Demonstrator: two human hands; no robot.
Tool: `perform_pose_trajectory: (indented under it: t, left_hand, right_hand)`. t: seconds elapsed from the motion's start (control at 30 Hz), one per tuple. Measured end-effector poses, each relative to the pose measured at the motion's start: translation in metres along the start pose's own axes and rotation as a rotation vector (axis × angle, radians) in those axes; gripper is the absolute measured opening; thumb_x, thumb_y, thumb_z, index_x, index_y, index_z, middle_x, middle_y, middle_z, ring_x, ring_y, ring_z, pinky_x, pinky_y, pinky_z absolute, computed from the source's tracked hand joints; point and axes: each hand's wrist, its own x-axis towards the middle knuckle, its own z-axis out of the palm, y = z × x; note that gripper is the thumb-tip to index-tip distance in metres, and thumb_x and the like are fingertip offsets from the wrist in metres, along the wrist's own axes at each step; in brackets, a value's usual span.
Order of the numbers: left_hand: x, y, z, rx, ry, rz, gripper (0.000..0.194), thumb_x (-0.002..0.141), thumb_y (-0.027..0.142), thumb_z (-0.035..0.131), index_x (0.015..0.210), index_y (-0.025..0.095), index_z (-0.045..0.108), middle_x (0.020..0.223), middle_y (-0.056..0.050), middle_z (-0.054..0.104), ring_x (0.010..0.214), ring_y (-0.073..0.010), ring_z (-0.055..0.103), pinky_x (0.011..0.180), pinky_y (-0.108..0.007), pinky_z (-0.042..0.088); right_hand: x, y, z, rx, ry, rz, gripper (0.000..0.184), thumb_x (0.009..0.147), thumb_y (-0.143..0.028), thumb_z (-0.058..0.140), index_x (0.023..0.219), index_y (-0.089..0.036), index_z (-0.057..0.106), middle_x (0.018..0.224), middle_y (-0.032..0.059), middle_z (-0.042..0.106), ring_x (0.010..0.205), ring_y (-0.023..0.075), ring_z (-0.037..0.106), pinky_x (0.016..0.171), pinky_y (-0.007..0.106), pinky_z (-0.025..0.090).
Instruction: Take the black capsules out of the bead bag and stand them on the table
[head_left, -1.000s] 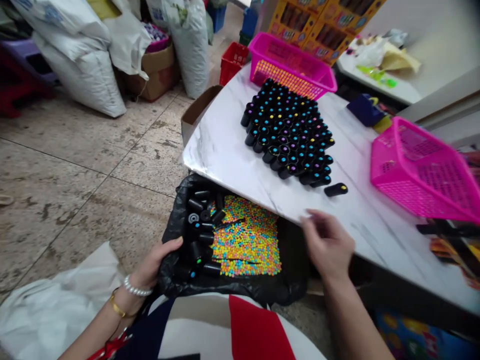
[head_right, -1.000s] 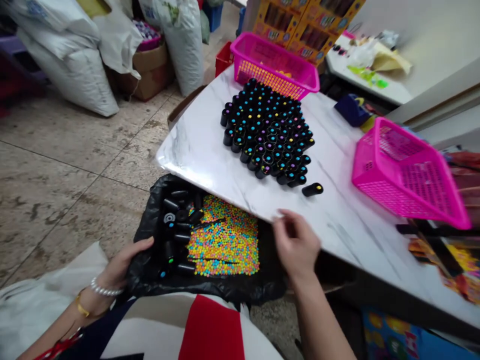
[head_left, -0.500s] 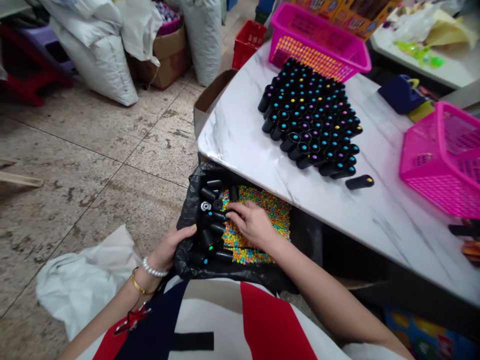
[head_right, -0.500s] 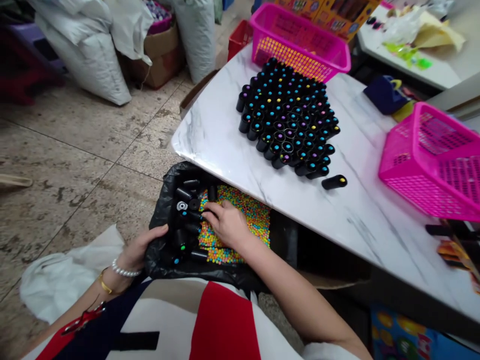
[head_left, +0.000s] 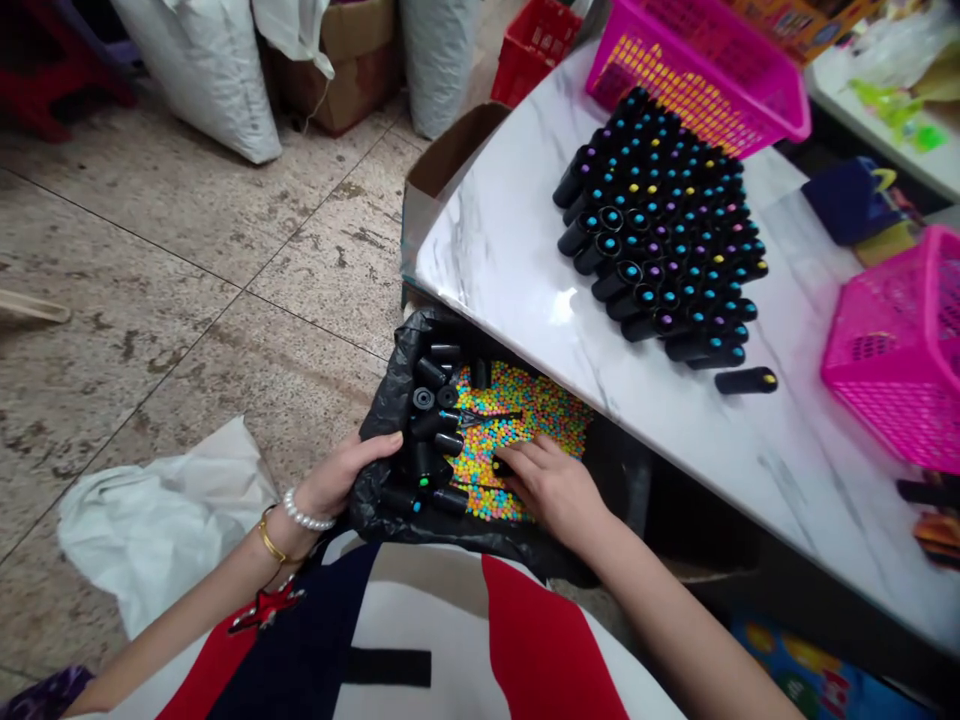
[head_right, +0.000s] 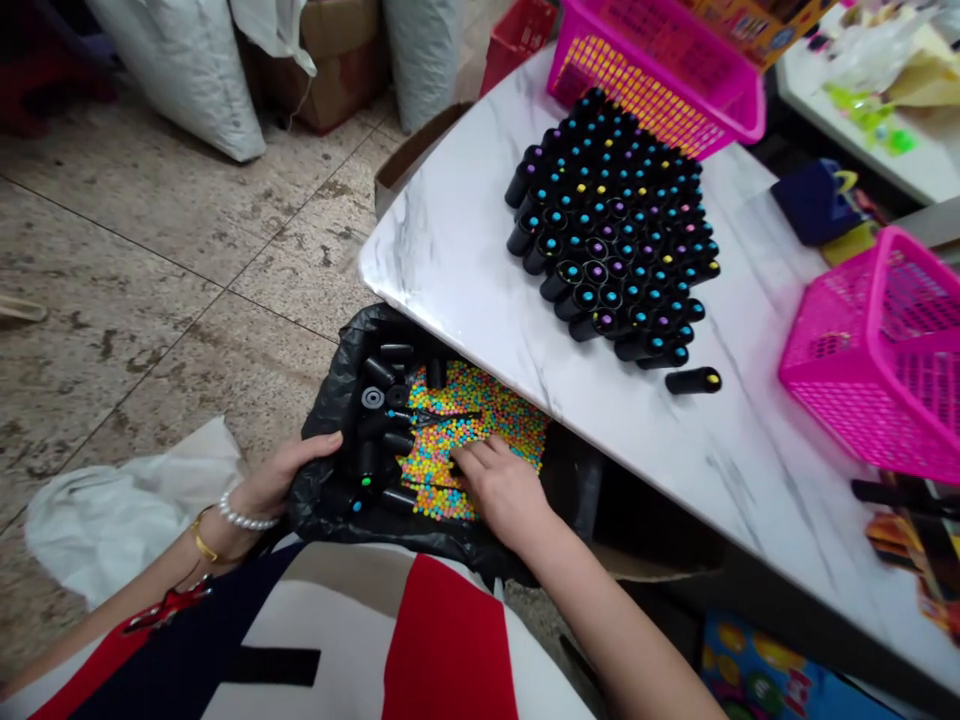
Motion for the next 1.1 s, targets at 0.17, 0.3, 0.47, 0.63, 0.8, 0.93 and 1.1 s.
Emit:
perform_pose_trajectory:
  t: [0.17,0.3,0.47,0.63,0.8,0.93,1.1]
  left_hand:
    - [0.000,0.001,0.005,0.040,0.034,-0.022,0.036,0.078,0.019,0.068,0.114,0.014,0.068,0.086,-0.010,0.077,0.065,-0.0241,0.072,0.058,-0.030,0.059]
    - [-0.002,-0.001,0.003,0.033,0.063,-0.025,0.032,0.076,0.019,0.069,0.108,0.012,0.071,0.080,-0.010,0.077,0.062,-0.0239,0.071,0.055,-0.029,0.059]
    - [-0.001,-0.002,-0.001,0.029,0.085,-0.046,0.027,0.075,0.020,0.070,0.101,0.012,0.073,0.078,-0.010,0.077,0.062,-0.0237,0.071,0.056,-0.029,0.059]
    - [-0.002,0.001,0.001,0.057,0.125,-0.069,0.024,0.077,0.018,0.067,0.099,0.013,0.074,0.074,-0.009,0.077,0.060,-0.0235,0.071,0.058,-0.030,0.059]
    - [-0.003,0.003,0.005,0.069,0.166,-0.115,0.017,0.080,0.017,0.064,0.092,0.015,0.076,0.075,-0.009,0.077,0.064,-0.0242,0.072,0.060,-0.030,0.059]
    - [-0.005,0.006,0.012,0.039,0.241,-0.142,0.012,0.079,0.013,0.064,0.077,0.015,0.077,0.077,-0.009,0.077,0.067,-0.0230,0.073,0.060,-0.026,0.059]
    - [-0.007,0.007,0.015,0.002,0.309,-0.165,0.011,0.076,0.013,0.067,0.070,0.018,0.076,0.074,-0.006,0.077,0.065,-0.0228,0.073,0.058,-0.025,0.059]
  right_hand:
    - [0.015,-0.015,0.005,0.077,0.011,-0.133,0.029,0.092,-0.017,0.048,0.118,-0.015,0.060,0.102,0.0126,0.066,0.090,0.0240,0.054,0.081,0.038,0.049]
    - [0.009,-0.008,-0.002,0.436,0.072,-0.031,0.028,0.086,-0.018,0.061,0.113,-0.020,0.060,0.103,0.0072,0.067,0.096,0.0199,0.058,0.086,0.035,0.049]
    - [-0.012,0.008,-0.005,0.700,0.155,0.267,0.031,0.080,-0.023,0.070,0.110,-0.023,0.061,0.099,0.0029,0.067,0.087,0.0167,0.063,0.079,0.030,0.051]
    - [-0.028,0.006,-0.016,0.804,0.294,0.260,0.036,0.081,-0.022,0.068,0.116,-0.027,0.059,0.108,0.0021,0.067,0.096,0.0167,0.064,0.085,0.030,0.052]
    - [-0.036,0.006,-0.045,0.546,0.588,0.196,0.037,0.079,-0.012,0.065,0.113,-0.025,0.061,0.109,0.0047,0.066,0.102,0.0195,0.062,0.092,0.036,0.049]
    - [-0.036,0.026,-0.059,0.240,0.914,0.434,0.029,0.076,-0.020,0.070,0.104,-0.022,0.063,0.099,0.0046,0.064,0.087,0.0183,0.061,0.080,0.034,0.051]
    - [-0.026,0.066,-0.072,0.233,1.027,0.848,0.032,0.076,-0.035,0.069,0.103,-0.019,0.059,0.067,-0.0044,0.058,0.056,0.0124,0.055,0.060,0.026,0.048]
